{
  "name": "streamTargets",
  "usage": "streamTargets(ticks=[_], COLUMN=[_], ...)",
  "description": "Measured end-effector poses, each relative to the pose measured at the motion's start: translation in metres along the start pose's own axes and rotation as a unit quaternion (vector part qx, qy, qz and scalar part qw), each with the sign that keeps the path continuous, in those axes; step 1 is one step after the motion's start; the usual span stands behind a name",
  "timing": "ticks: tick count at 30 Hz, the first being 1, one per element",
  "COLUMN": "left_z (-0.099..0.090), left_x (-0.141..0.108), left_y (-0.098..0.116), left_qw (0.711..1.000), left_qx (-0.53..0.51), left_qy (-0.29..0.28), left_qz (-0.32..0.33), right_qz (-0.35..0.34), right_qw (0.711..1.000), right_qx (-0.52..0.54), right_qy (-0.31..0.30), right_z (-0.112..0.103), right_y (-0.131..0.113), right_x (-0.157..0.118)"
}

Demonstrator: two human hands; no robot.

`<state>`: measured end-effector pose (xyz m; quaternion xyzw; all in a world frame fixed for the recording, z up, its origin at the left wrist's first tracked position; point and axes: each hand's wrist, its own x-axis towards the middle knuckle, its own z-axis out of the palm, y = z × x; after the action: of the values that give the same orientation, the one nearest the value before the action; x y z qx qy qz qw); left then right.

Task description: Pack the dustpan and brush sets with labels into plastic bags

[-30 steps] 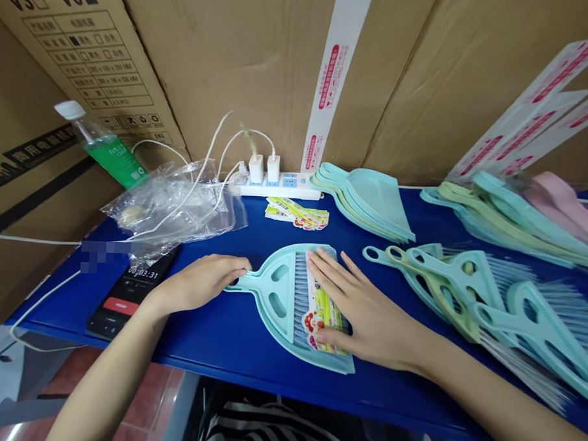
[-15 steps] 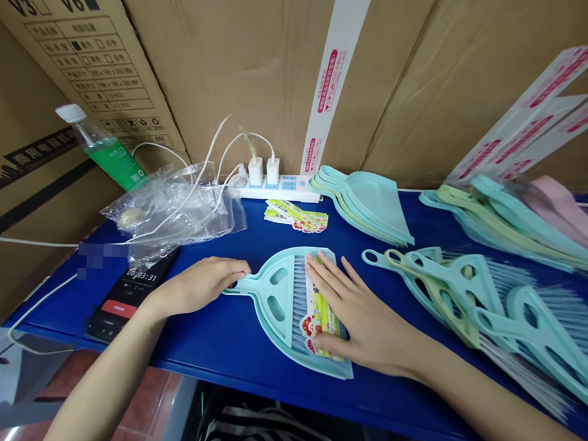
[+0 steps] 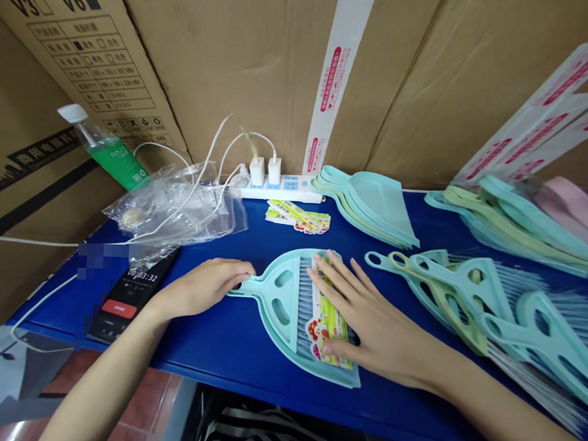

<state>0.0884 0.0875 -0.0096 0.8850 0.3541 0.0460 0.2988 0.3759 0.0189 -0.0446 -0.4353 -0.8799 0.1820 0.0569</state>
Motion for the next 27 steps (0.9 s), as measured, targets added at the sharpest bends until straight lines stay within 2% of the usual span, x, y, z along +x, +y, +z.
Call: streamTargets(ticks=[7,15,21,27], left_z=[0.001,0.001,0.008,0.015], left_x=[0.001,0.003,0.008,0.013], left_y=[0.001,0.006,0.009,0.011], left_qw=[1.0,1.0,0.998,0.996], left_qx=[0.001,-0.017,-0.037,-0.042], left_qy=[0.012,0.017,0.047,0.08], left_qz=[0.014,0.004,0.011,0.001], right_qz=[0.005,0.01,-0.002,0.009], right_qw=[1.0,1.0,1.0,0.999], right_qx=[0.0,0.017,-0.011,-0.041], right_qy=[-0.013,-0.014,0.01,-0.003], right_z=[0.004,-0.004,-0.006,0.001], right_y=[0.0,0.002,0.006,0.013], right_x=[0.002,-0.002,-0.006,-0.002])
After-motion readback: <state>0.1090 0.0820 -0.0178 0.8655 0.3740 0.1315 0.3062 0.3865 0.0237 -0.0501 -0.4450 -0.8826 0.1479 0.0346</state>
